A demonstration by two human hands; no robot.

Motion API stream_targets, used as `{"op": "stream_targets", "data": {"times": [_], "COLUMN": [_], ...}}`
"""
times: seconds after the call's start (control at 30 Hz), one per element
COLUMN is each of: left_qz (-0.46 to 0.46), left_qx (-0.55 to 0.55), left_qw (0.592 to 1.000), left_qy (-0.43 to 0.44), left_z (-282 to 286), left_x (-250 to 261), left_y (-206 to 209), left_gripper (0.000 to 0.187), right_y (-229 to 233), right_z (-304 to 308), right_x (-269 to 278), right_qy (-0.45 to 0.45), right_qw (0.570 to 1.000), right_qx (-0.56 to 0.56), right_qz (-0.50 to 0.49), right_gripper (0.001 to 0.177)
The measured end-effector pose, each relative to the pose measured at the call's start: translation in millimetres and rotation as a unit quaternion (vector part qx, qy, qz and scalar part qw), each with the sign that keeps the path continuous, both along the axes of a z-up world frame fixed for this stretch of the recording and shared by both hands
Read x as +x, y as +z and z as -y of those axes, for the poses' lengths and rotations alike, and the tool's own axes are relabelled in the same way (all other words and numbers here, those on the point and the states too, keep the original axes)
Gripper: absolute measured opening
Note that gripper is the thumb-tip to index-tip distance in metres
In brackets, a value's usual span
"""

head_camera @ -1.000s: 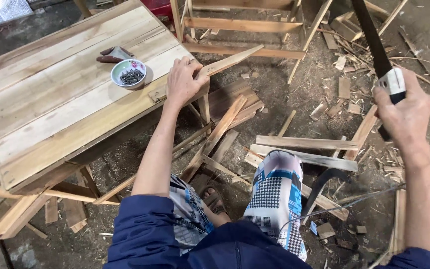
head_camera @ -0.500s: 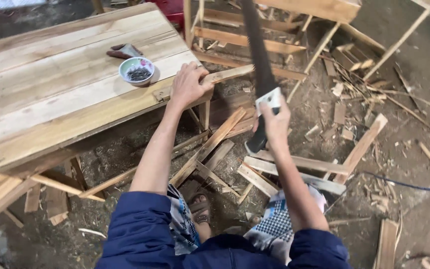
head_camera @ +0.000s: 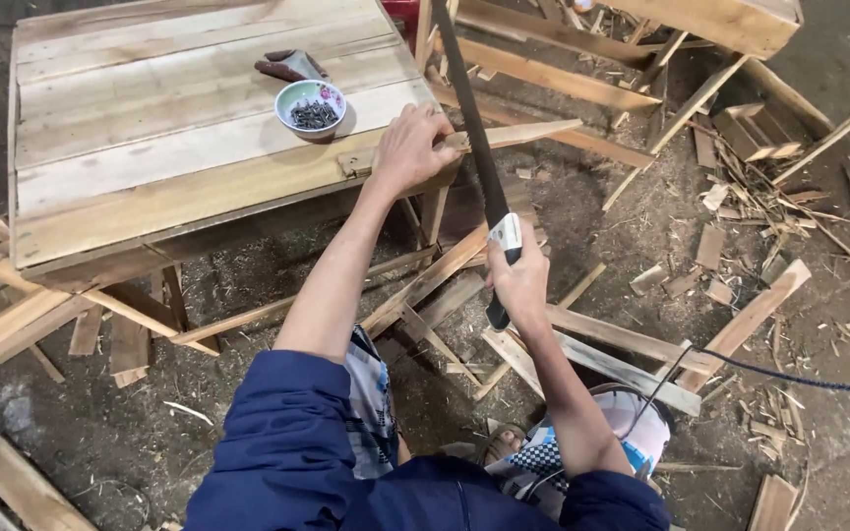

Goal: The person sits on the floor and uses a curved blade to shave and shape a small piece of wood. They then place the wood on a wooden table and use a hand saw to cut it.

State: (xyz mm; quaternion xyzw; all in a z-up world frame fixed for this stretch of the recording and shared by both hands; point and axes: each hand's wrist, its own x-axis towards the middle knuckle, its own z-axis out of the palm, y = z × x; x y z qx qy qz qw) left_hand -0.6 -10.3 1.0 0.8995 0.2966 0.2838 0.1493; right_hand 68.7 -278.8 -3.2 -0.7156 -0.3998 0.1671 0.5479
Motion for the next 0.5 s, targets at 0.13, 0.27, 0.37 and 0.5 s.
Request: {"op": "stream_targets", "data": {"times": [0.13,0.27,0.37,0.5], "left_qz": [-0.024,-0.024,-0.027,-0.006], "left_qx": [0.004,-0.011,0.009,0.01], "left_qw": [1.0,1.0,1.0,1.0], "left_qy": [0.004,0.014,-0.002,-0.011], "left_z": [-0.6,-0.5,-4.0,0.0], "left_x": [-1.8,2.7,-0.2,-0.4], "left_y": [1.0,1.9,-1.0,1.9], "left_gripper": [0.03,0.025,0.03,0.028], "right_y": [4.7,5.2,8.4,22.0], "right_z": [-2.2,-1.0,-0.7,-8.1], "right_x": [-4.6,-3.5,-5.6,-9.5], "right_qy": [-0.013,-0.012,-0.014,-0.022], "right_qw": [1.0,1.0,1.0,0.998], "right_qx": [-0.011,-0.02,-0.025,-0.053], "right_qz": [-0.004,-0.004,0.0,0.001], "right_gripper": [0.03,0.03,0.03,0.028]}}
